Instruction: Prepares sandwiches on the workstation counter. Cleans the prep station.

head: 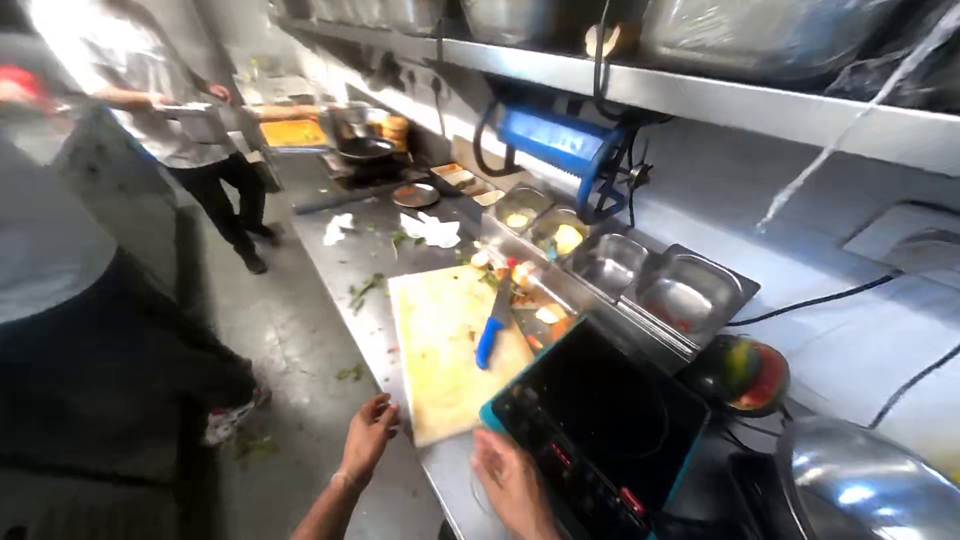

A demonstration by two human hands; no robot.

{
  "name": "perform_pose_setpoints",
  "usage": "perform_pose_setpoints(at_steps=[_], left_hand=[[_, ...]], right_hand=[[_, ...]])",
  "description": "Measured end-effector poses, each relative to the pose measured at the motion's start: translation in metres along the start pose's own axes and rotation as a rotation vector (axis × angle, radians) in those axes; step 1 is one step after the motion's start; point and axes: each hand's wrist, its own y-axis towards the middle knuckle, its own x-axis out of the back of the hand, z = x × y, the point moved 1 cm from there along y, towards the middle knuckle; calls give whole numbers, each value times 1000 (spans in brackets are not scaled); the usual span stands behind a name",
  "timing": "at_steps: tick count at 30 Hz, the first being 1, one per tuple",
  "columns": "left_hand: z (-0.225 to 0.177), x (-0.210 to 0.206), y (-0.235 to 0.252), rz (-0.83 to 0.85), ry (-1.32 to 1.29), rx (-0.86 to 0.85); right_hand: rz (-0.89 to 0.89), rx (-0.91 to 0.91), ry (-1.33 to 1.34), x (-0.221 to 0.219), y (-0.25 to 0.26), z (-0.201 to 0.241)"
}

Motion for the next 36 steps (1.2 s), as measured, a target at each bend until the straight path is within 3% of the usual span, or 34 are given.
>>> perform_pose_setpoints(at_steps=[5,9,13,16,18,20,22,25,28,31,34,36], left_hand=[[-51,4,86,69,221,-59],[-86,23,168,106,344,-81],[-123,29,260,148,561,-243],[-137,27,335,230,755,-430],[-147,21,374,316,810,-532],[-161,8,396,416,791,-608],[-177,-4,406,529,751,-665],[-207,-31,419,684,711,-724],[-224,-60,422,809,676,-796],[-235,-79,430,900,635,-862],[-244,-99,441,944,631,-860],[-249,-123,439,976,683,-815]], right_hand=[[17,-380,-347,-1,176,19],[-31,-523,-536,-19,245,-8],[-59,-511,-582,-38,252,-17],[0,-523,-412,-40,243,-5],[-186,-545,-375,-25,256,-1],[-486,-600,-567,18,282,-8],[-658,-669,-799,67,304,-28],[-590,-800,-936,106,333,-44],[-468,-829,-1046,93,351,-45],[-368,-906,-810,60,345,-7],[-285,-858,-322,34,314,22],[-470,-892,-317,40,303,3]])
